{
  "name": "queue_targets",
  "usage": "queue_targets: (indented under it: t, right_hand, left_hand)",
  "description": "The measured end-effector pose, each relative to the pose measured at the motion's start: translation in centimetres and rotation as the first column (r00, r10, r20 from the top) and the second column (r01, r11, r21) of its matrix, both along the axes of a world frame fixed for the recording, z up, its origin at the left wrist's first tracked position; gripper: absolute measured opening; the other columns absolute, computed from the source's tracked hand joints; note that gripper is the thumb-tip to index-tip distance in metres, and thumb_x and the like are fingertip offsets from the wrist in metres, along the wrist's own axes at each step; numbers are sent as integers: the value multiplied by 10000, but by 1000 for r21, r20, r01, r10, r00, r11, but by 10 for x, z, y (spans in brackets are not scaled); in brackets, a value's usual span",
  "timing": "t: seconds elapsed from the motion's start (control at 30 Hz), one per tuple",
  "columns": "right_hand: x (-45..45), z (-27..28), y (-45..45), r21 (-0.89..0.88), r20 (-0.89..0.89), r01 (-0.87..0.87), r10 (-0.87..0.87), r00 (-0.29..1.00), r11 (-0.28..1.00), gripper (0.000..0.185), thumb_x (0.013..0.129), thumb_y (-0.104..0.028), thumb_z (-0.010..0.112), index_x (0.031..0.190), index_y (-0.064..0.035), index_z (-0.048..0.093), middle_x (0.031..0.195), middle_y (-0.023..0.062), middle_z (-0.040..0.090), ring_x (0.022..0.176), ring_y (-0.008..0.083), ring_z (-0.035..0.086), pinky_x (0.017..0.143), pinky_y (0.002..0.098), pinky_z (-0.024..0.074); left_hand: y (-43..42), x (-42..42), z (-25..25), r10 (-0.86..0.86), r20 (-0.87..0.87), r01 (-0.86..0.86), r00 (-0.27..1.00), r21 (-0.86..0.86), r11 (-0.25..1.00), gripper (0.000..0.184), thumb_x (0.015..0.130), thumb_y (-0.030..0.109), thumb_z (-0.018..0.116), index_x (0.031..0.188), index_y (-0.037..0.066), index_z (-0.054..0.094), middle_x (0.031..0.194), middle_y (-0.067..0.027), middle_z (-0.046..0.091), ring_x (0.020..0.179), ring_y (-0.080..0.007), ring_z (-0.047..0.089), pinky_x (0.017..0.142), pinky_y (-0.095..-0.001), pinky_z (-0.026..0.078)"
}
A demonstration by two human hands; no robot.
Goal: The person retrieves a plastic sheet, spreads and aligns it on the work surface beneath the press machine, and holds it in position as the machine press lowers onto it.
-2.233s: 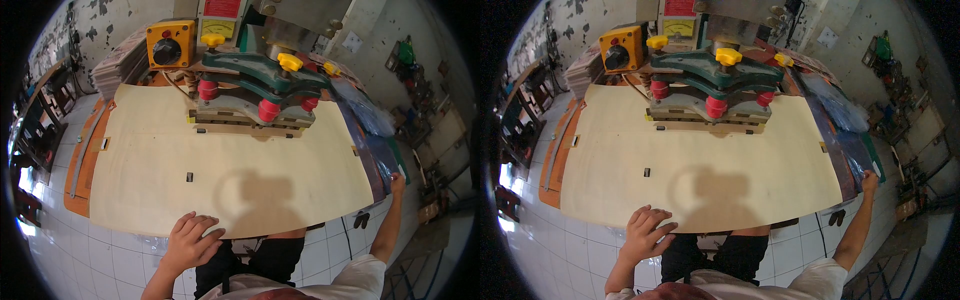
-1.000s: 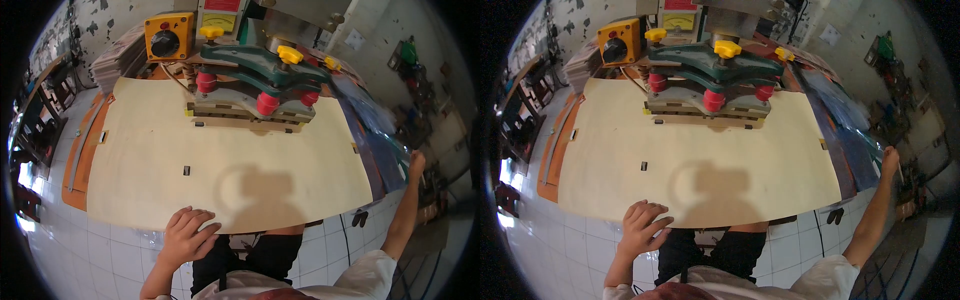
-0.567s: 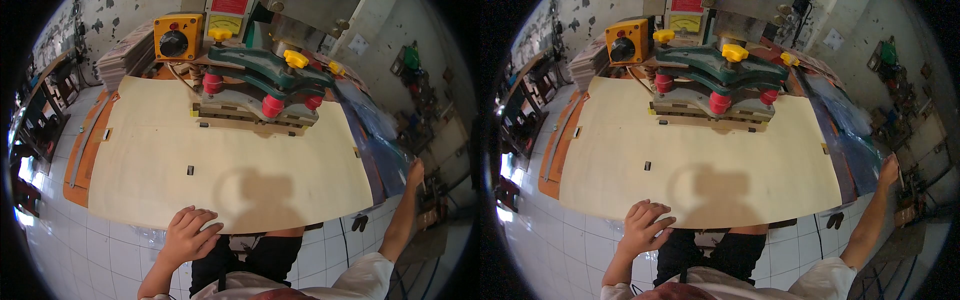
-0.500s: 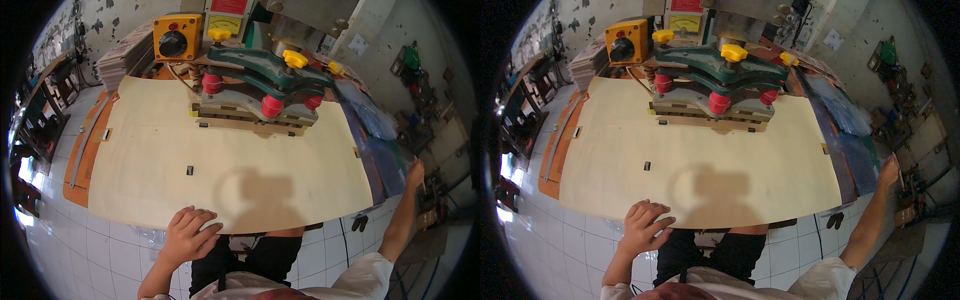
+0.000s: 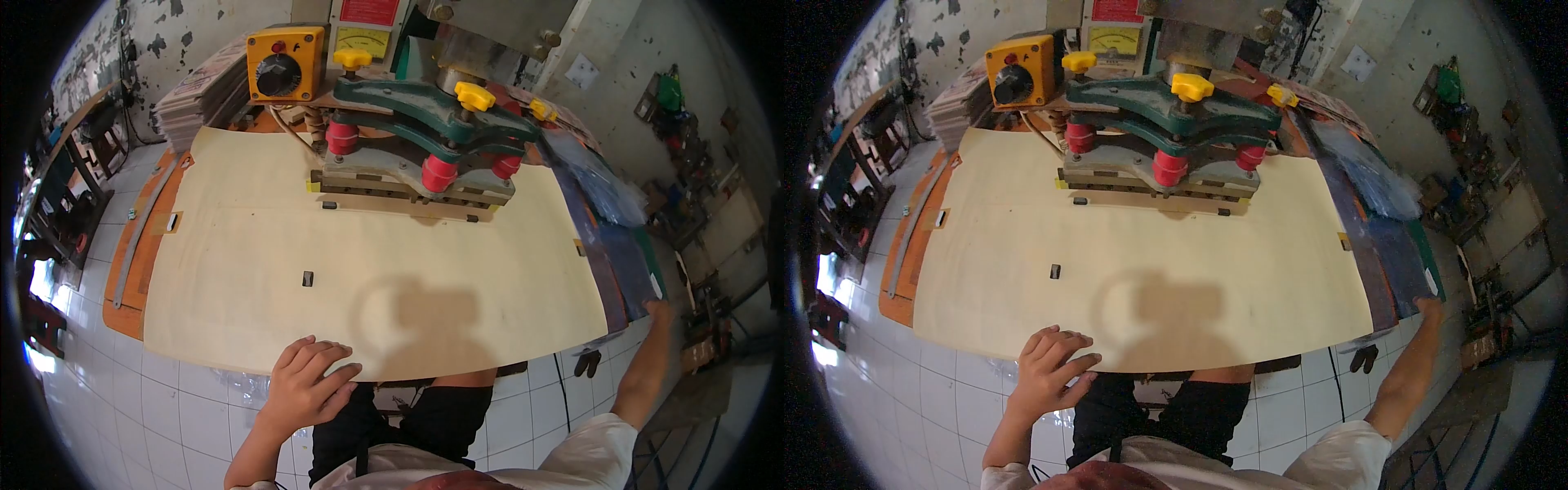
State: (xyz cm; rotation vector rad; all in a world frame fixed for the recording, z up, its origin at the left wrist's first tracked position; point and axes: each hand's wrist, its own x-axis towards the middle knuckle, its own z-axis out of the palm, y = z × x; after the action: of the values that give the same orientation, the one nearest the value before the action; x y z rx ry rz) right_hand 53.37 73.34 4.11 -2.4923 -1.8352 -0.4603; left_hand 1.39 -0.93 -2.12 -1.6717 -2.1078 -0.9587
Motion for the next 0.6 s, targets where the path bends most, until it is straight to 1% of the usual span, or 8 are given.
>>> queue_targets:
  t: [0.07,0.17,0.2,0.27,0.3,0.37,0.5,0.6]
  right_hand:
    - [11,-16,15,-213,-410,214,-286,866,953,553,929,-376,795,1329,-12,680,1228,217,733,1059,338,746,889,515,606]
    - [-8,-5,-27,-168,-590,149,-220,777,974,538,895,-285,828,1328,-7,671,1198,195,737,971,324,755,833,496,621]
    - [-9,-7,-29,-169,-590,149,-222,776,974,538,895,-285,828,1328,-7,671,1198,195,737,971,324,755,833,496,621]
    - [-7,-14,-36,63,-569,3,33,821,998,532,859,-216,848,1318,-13,673,1216,190,746,999,347,766,845,490,627]
    - [-11,-13,-41,61,-569,7,29,822,998,532,859,-216,848,1318,-13,673,1216,190,746,999,347,766,845,490,627]
    - [-28,-9,-47,169,-197,85,-51,979,982,546,827,-208,866,1324,-91,674,1264,174,741,1122,334,746,915,492,619]
    - [-51,-5,-55,143,-156,96,-74,985,985,536,845,-207,828,1343,-86,672,1270,179,744,1139,346,744,945,503,607]
    - [-22,-27,-9,174,-274,153,-101,956,973,489,880,-203,779,1343,-74,688,1293,187,738,1148,353,741,954,516,603]
  left_hand:
    - [0,0,0,-3,3,3,1000,3,1000,191,794,205,794,984,186,798,1094,-11,732,1077,-223,692,1041,-482,513]
    - [0,0,1,-4,1,4,1000,2,1000,188,796,205,795,983,186,798,1095,-13,732,1079,-224,692,1042,-483,513]
    - [0,0,1,-5,0,5,1000,1,1000,188,796,205,795,983,186,798,1095,-13,732,1079,-224,692,1042,-483,513]
    - [0,0,1,-6,-1,6,1000,2,1000,186,798,207,797,983,186,799,1096,-16,731,1077,-227,693,1041,-485,513]
    - [0,1,1,-9,0,9,1000,0,1000,186,798,207,797,983,186,799,1096,-16,731,1077,-227,693,1041,-485,513]
    - [-1,0,1,-4,3,4,1000,-5,1000,188,799,211,799,985,186,800,1101,-17,731,1077,-228,693,1040,-487,515]
    - [-2,0,2,-1,6,1,1000,-5,1000,199,799,211,800,997,188,800,1112,-13,733,1078,-228,691,1035,-484,518]
    - [-2,0,2,-1,-2,1,1000,-13,1000,213,800,212,799,1012,196,800,1121,-8,736,1080,-227,690,1035,-481,520]
